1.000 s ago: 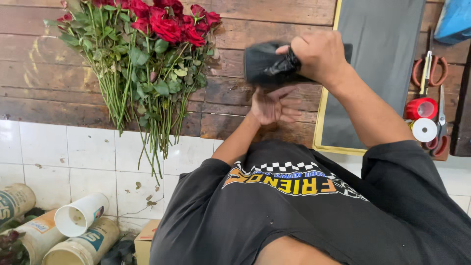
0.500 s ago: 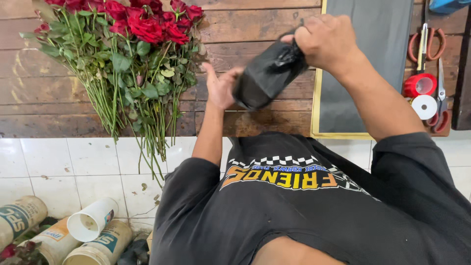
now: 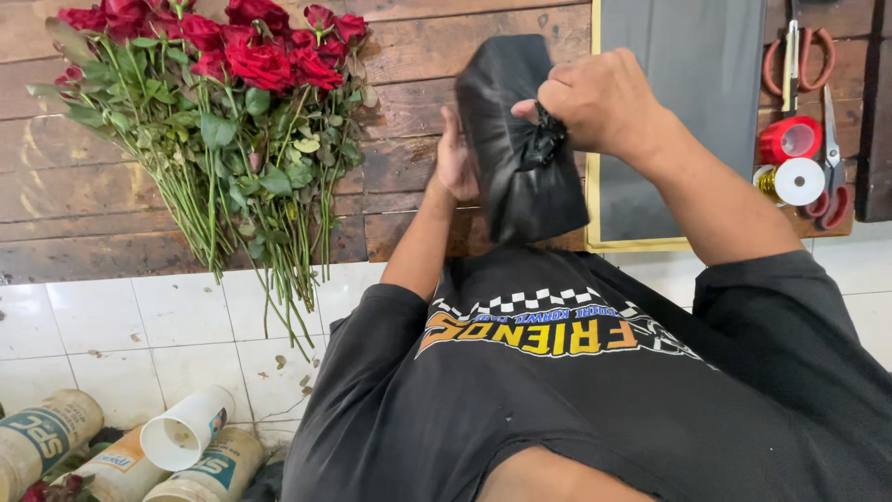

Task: The person wraps a green floral foam block in black plastic, folds the edges, and secures it with tape. They then pick up a bunch of red roses, separate one rose, and remove its lower leaves.

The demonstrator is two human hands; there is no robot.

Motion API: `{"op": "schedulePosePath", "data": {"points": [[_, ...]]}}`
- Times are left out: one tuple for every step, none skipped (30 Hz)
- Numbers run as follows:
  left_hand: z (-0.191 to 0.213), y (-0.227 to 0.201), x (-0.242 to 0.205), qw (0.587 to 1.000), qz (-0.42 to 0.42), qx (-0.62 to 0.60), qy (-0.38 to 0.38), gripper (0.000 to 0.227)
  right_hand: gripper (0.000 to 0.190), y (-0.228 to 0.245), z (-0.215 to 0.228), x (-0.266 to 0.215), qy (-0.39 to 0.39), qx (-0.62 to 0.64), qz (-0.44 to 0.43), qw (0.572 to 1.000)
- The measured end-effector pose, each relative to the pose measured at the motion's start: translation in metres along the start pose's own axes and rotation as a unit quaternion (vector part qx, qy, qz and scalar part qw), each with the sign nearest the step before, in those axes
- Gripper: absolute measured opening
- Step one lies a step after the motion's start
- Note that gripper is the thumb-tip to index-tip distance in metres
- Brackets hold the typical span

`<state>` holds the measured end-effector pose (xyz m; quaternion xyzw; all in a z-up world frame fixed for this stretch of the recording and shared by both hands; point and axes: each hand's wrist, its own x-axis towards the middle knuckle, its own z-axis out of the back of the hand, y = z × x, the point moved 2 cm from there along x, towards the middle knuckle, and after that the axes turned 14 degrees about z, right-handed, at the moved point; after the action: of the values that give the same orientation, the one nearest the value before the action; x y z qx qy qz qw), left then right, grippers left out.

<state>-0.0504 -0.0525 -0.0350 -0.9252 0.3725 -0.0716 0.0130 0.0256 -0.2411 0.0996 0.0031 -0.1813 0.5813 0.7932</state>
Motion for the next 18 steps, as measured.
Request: {"op": "schedulePosePath", "data": {"points": [[0.003,-0.006,-0.003,0.999,0.038,0.005,-0.036,0.112,0.078,0.001,-0.007,0.0,0.033,0.008,-0.014,0.999],[0.006,-0.013,-0.008,0.995,0.071,0.011,-0.073,0.127,0.077,0.002,-0.015,0.002,0.064,0.016,-0.024,0.998],[0.001,-0.021,-0.012,0.995,0.07,0.014,-0.072,0.127,0.077,0.001,-0.02,0.003,0.062,0.015,-0.022,0.998],[0.001,-0.029,-0.02,0.983,0.015,-0.022,-0.18,0.129,0.072,0.004,-0.027,0.002,0.1,0.025,-0.021,0.994],[0.0,-0.037,-0.031,0.956,-0.041,-0.057,-0.285,0.135,0.068,0.006,-0.034,0.002,0.138,0.034,-0.021,0.99],[0.0,-0.04,-0.035,0.956,-0.045,-0.058,-0.286,0.135,0.068,0.004,-0.037,0.003,0.139,0.036,-0.017,0.99],[0.001,-0.045,-0.04,0.949,-0.077,-0.046,-0.301,0.129,0.068,0.001,-0.039,0.005,0.138,0.003,-0.025,0.99],[0.002,-0.051,-0.043,0.942,-0.108,-0.032,-0.315,0.124,0.068,-0.003,-0.041,0.007,0.136,-0.032,-0.034,0.99],[0.005,-0.045,-0.047,0.942,-0.11,-0.033,-0.314,0.124,0.068,-0.002,-0.045,0.011,0.136,-0.033,-0.032,0.99],[0.007,-0.043,-0.052,0.917,-0.1,0.094,-0.374,0.108,0.067,-0.003,-0.049,0.017,0.115,-0.036,-0.053,0.991],[0.01,-0.041,-0.056,0.874,-0.088,0.218,-0.426,0.094,0.065,-0.004,-0.053,0.022,0.093,-0.039,-0.074,0.992],[0.013,-0.034,-0.053,0.872,-0.089,0.218,-0.43,0.094,0.065,0.001,-0.055,0.026,0.092,-0.035,-0.073,0.993],[0.016,-0.029,-0.052,0.819,-0.137,0.301,-0.469,0.073,0.061,0.005,-0.056,0.03,0.097,-0.031,-0.089,0.991],[0.018,-0.028,-0.047,0.755,-0.182,0.384,-0.499,0.053,0.057,0.006,-0.058,0.035,0.101,-0.031,-0.108,0.989],[0.02,-0.028,-0.051,0.754,-0.184,0.387,-0.499,0.053,0.057,0.015,-0.057,0.038,0.097,-0.032,-0.109,0.989],[0.022,-0.029,-0.053,0.708,-0.238,0.395,-0.535,0.051,0.059,0.02,-0.057,0.037,0.121,0.055,-0.168,0.977],[0.024,-0.03,-0.055,0.659,-0.291,0.399,-0.567,0.053,0.062,0.026,-0.057,0.036,0.144,0.142,-0.226,0.953],[0.027,-0.032,-0.058,0.66,-0.294,0.398,-0.565,0.053,0.062,0.032,-0.058,0.034,0.144,0.138,-0.224,0.954]]}}
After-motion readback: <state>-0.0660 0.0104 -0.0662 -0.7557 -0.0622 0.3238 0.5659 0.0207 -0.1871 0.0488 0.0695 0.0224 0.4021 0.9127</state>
